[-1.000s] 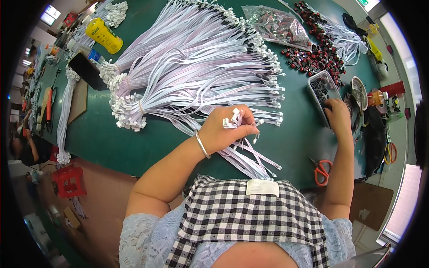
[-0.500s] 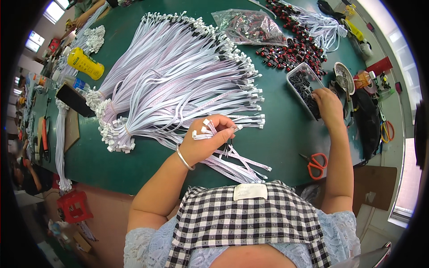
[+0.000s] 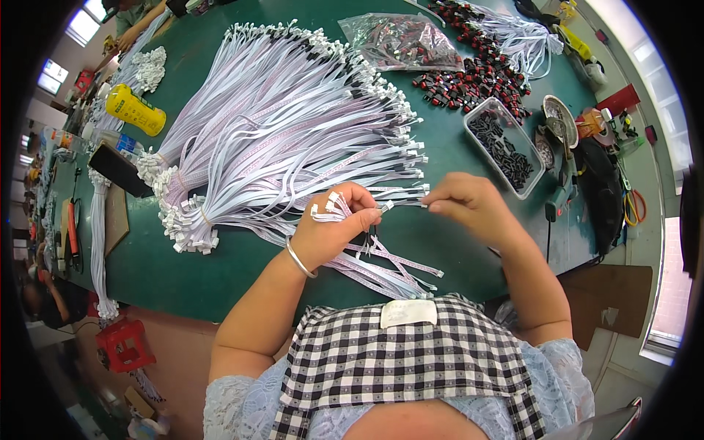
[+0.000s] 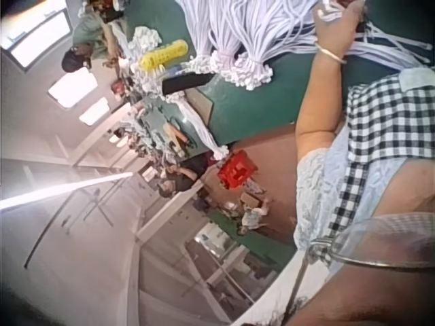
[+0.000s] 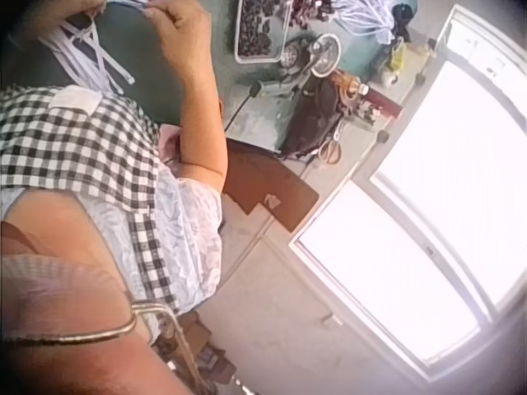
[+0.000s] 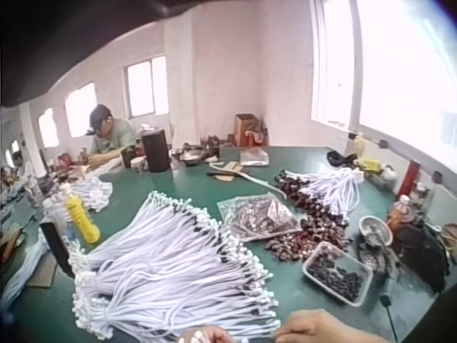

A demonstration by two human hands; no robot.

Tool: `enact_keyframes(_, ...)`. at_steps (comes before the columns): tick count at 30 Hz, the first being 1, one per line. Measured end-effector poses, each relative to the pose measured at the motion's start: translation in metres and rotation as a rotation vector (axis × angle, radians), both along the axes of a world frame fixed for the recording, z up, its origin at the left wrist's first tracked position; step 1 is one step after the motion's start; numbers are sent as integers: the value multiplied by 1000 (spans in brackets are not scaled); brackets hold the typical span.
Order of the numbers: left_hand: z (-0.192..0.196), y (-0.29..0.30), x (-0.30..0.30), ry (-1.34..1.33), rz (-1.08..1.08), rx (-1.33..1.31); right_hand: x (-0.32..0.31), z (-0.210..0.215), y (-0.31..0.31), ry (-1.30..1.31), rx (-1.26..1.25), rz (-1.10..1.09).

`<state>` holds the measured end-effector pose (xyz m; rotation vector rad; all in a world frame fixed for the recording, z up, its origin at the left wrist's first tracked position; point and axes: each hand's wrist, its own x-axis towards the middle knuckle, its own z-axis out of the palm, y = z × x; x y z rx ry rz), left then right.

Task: The person repeatedly picks up small black plastic components from a container and attaches them to the ends of white and pink striped cables. The person handles the cables and components by hand, inserting the black pieces into the cable tips and placing the finished items on the table.

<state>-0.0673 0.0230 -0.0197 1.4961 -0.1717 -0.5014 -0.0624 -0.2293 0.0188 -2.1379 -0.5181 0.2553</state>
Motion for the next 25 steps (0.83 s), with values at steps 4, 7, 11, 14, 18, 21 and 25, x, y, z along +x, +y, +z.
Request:
enact_keyframes(4, -1, 1, 1, 1, -15, -21, -3, -7, 19, 317, 315, -162)
enact_keyframes(7, -2, 1, 0, -11, -24, 2, -1, -3, 24, 431, 405, -149)
enact_keyframes(11, 3, 1, -1, 7, -34, 2, -2, -8, 32, 438, 497, -146)
enact_keyframes(14, 4, 2, -1, 13, -40, 6, -5, -13, 38, 380, 486, -199)
enact_keyframes(18, 3, 2, -2, 24, -35, -9, -8, -14, 45, 306, 480, -243)
enact_keyframes(21, 2, 1, -2, 33, -32, -22, -8, -17, 45, 239, 394, -204)
enact_keyframes(25, 0, 2, -1, 39, -40, -22, -8, -17, 46, 184, 301, -174)
